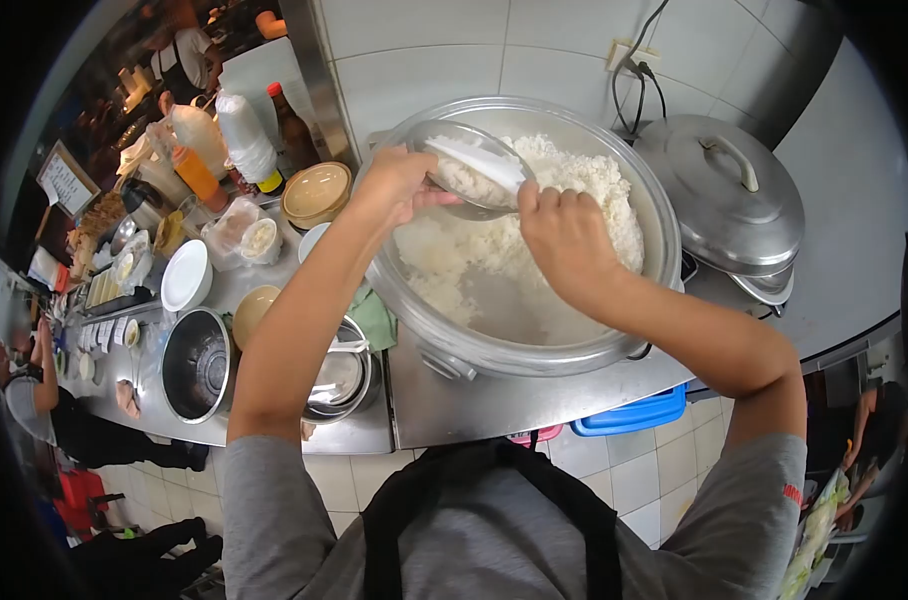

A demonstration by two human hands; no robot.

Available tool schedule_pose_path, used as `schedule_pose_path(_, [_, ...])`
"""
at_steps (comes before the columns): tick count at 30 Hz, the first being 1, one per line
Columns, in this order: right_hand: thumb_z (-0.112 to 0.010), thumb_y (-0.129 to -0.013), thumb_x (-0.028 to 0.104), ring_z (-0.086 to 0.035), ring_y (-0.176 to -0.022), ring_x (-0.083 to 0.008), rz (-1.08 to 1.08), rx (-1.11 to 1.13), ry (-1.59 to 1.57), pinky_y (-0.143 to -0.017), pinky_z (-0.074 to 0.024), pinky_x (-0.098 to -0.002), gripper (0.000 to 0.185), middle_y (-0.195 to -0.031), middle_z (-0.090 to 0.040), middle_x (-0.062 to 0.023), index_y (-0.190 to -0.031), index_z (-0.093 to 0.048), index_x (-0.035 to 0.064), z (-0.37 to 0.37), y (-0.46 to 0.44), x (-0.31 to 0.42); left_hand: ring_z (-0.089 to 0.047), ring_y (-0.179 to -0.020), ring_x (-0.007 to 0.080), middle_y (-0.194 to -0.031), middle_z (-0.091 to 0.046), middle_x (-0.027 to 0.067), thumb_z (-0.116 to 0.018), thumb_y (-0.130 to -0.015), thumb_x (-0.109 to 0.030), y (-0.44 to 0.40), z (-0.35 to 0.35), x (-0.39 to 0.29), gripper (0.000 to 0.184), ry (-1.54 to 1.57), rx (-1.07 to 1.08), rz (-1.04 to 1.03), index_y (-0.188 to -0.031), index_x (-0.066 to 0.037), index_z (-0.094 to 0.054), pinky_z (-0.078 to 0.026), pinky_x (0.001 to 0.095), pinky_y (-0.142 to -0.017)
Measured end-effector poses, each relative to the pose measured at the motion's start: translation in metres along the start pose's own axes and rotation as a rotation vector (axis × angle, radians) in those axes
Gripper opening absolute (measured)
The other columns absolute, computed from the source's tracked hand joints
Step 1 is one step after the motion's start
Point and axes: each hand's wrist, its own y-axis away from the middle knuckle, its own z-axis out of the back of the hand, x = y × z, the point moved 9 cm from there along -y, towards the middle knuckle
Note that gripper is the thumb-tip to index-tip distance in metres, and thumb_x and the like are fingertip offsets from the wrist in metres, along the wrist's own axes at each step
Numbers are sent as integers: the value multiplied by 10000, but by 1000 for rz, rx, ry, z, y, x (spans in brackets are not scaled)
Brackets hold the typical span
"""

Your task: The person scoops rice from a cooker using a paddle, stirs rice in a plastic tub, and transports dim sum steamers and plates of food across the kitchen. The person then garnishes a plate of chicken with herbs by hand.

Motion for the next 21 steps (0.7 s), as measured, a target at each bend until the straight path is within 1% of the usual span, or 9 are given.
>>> schedule_pose_path(2, [-551, -661, 106, -597, -581, -214, -82, 114, -78, -527, -452, -321, 186, -654, -583, -93, -815, -519, 6, 12, -5, -22, -589, -714, 266, -881, -529, 162, -502, -726, -12, 3, 1, 0, 234, 17, 31, 25, -920, 98, -430, -556, 288, -592])
schedule_pose_path(4, [-530, -755, 96, -606, -659, -256, -259, 286, -224, -558, -476, -342, 209, -827, -604, -126, -943, -542, 4, 20, -5, -68, -586, -730, 253, -875, -534, 157, -498, -743, -28, 11, 6, -5, 206, -8, 33, 23, -908, 80, -439, -552, 288, -599])
schedule_pose_path(6, [-532, -796, 180, -600, -644, -236, -227, -25, -361, -573, -477, -340, 299, -904, -593, -148, -1043, -539, 11, 44, 14, -111, -598, -725, 269, -887, -536, 174, -493, -745, -31, 18, 18, -13, 223, -14, 12, -18, -925, 84, -426, -554, 294, -601])
schedule_pose_path(9, [-544, -797, 251, -581, -604, -179, -493, 206, -569, -550, -472, -310, 362, -893, -578, -143, -1070, -530, 14, 42, 44, -151, -612, -739, 275, -904, -554, 189, -482, -755, -42, 33, 40, -23, 239, -22, -21, -77, -947, 89, -428, -550, 293, -608])
schedule_pose_path(11, [-552, -790, 274, -550, -557, -135, -365, 594, -720, -516, -459, -281, 345, -880, -562, -107, -968, -566, -21, 14, 66, -134, -611, -757, 264, -916, -563, 188, -468, -767, -60, 44, 55, -33, 255, -47, -58, -166, -973, 89, -443, -544, 292, -634])
schedule_pose_path(13, [-547, -777, 281, -527, -512, -122, -470, 839, -970, -476, -437, -263, 318, -771, -559, -86, -836, -590, -28, -17, 84, -103, -596, -756, 207, -920, -567, 128, -485, -800, -124, 48, 66, -35, 253, -50, -54, -194, -1003, 26, -474, -529, 249, -593])
schedule_pose_path(15, [-521, -776, 275, -495, -473, -110, -218, 1256, -947, -454, -411, -252, 300, -623, -537, -59, -730, -585, -14, -55, 96, -47, -599, -725, 191, -902, -573, 119, -485, -811, -130, 50, 77, -38, 249, -3, -72, -214, -1005, 26, -474, -528, 237, -591])
schedule_pose_path(17, [-495, -780, 271, -479, -455, -111, 21, 1339, -877, -437, -386, -249, 290, -521, -492, -30, -699, -568, 2, -79, 96, -3, -605, -742, 216, -903, -576, 141, -468, -809, -119, 56, 86, -40, 255, 15, -96, -229, -1004, 45, -467, -532, 262, -623])
schedule_pose_path(21, [-473, -797, 252, -464, -445, -124, -227, 1304, -1151, -423, -371, -257, 310, -530, -496, -46, -664, -540, -20, -102, 77, 42, -614, -746, 229, -903, -582, 156, -460, -817, -124, 65, 106, -41, 254, 60, -126, -260, -1002, 50, -465, -534, 275, -649])
